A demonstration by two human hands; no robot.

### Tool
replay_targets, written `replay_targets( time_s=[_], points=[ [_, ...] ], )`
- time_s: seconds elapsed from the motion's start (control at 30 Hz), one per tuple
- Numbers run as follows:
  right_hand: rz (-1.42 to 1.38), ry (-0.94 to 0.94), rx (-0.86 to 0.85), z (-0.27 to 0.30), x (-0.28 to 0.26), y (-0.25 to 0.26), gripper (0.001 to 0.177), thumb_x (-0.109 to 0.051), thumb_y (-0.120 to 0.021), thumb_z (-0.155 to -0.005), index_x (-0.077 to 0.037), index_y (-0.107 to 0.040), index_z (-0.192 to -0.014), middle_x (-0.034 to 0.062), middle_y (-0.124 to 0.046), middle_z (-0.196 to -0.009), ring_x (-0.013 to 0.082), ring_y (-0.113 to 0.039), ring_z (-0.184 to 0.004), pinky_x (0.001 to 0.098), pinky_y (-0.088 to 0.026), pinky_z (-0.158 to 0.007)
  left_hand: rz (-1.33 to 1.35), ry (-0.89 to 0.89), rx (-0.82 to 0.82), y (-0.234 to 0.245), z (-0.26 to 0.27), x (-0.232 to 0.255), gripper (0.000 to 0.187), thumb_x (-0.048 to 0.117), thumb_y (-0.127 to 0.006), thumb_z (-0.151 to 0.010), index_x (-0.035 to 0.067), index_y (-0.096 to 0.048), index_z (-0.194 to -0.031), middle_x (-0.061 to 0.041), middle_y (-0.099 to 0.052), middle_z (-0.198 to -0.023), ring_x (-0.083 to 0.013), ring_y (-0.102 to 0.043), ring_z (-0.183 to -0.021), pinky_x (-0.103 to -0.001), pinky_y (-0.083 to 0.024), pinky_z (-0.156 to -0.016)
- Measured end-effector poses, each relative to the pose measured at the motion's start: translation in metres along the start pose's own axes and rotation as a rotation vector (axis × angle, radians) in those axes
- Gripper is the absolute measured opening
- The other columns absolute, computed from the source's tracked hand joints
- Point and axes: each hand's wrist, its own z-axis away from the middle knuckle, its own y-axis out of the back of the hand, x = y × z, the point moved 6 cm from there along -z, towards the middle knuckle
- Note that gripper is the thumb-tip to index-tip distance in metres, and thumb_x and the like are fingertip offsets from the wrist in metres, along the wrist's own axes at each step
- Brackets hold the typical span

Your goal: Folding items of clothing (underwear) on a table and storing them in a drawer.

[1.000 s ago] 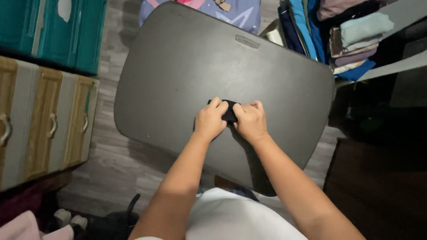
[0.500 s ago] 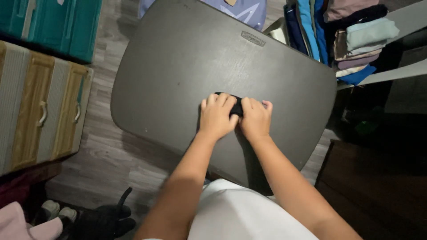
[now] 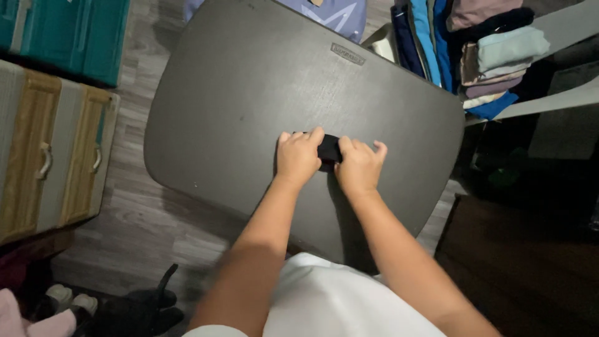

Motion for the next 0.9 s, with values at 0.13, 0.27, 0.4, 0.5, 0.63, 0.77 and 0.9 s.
replay_targets(
  time_s=[0.13, 0.27, 0.4, 0.5, 0.63, 0.77, 0.9],
  points=[
    [-0.005, -0.179, -0.1, 0.006, 0.001, 0.0, 0.029, -0.009, -0.075, -0.067, -0.011, -0.06, -0.091, 0.006, -0.065, -0.088, 0.0281, -0.065, -0.094, 0.0528, -0.038, -0.101, -0.063, 0.054, 0.012, -0.015, 0.006, -0.01, 0.025, 0.003, -0.07, -0.076, 0.013, -0.057, -0.095, -0.006, -0.068, -0.088, -0.0301, -0.064, -0.091, -0.046, -0.044, -0.079],
    [0.119, 0.116, 0.048, 0.011, -0.017, 0.006, 0.021, -0.01, -0.066, -0.082, -0.015, -0.065, -0.103, 0.0057, -0.062, -0.102, 0.0265, -0.061, -0.102, 0.0516, -0.037, -0.101, -0.086, 0.012, 0.025, -0.002, 0.014, -0.013, 0.023, 0.005, -0.068, -0.083, 0.016, -0.063, -0.103, -0.004, -0.064, -0.103, -0.03, -0.06, -0.099, -0.046, -0.047, -0.085],
    [0.083, 0.401, 0.037, 0.02, -0.021, 0.01, 0.027, -0.015, -0.061, -0.089, -0.009, -0.067, -0.115, 0.0064, -0.066, -0.126, 0.0234, -0.061, -0.122, 0.0529, -0.037, -0.111, -0.106, -0.243, 0.025, 0.014, 0.027, -0.008, 0.035, 0.007, -0.067, -0.082, 0.019, -0.067, -0.115, 0.0, -0.064, -0.12, -0.0268, -0.059, -0.108, -0.045, -0.047, -0.09],
    [0.116, 0.51, -0.024, 0.031, -0.011, 0.016, 0.031, -0.018, -0.06, -0.092, -0.01, -0.067, -0.121, 0.008, -0.062, -0.143, 0.0251, -0.057, -0.135, 0.0519, -0.037, -0.116, -0.089, -0.364, -0.034, 0.024, 0.041, -0.013, 0.045, 0.012, -0.069, -0.083, 0.019, -0.065, -0.128, -0.001, -0.06, -0.139, -0.0254, -0.057, -0.119, -0.043, -0.046, -0.094],
    [0.113, 0.549, -0.001, 0.04, -0.006, 0.021, 0.039, -0.017, -0.059, -0.096, -0.011, -0.065, -0.134, 0.0081, -0.058, -0.151, 0.0258, -0.055, -0.138, 0.0529, -0.036, -0.116, -0.125, -0.402, -0.087, 0.037, 0.051, -0.015, 0.055, 0.017, -0.07, -0.086, 0.021, -0.06, -0.14, 0.001, -0.052, -0.153, -0.0234, -0.054, -0.132, -0.044, -0.044, -0.099],
    [0.133, 0.573, -0.132, 0.039, -0.008, 0.031, 0.054, -0.021, -0.063, -0.088, -0.012, -0.061, -0.141, 0.0102, -0.052, -0.154, 0.0294, -0.049, -0.141, 0.0554, -0.035, -0.113, -0.203, -0.37, -0.174, 0.043, 0.052, -0.013, 0.06, 0.024, -0.07, -0.091, 0.025, -0.053, -0.149, 0.002, -0.047, -0.158, -0.0222, -0.047, -0.141, -0.049, -0.041, -0.106],
    [-0.047, 0.711, -0.166, 0.041, -0.01, 0.052, 0.055, -0.033, -0.064, -0.084, -0.02, -0.06, -0.138, 0.0186, -0.047, -0.148, 0.0418, -0.046, -0.131, 0.06, -0.035, -0.105, -0.154, -0.325, -0.186, 0.048, 0.055, -0.011, 0.059, 0.03, -0.068, -0.094, 0.023, -0.05, -0.149, -0.001, -0.045, -0.159, -0.0254, -0.043, -0.144, -0.055, -0.037, -0.109]
  ],
)
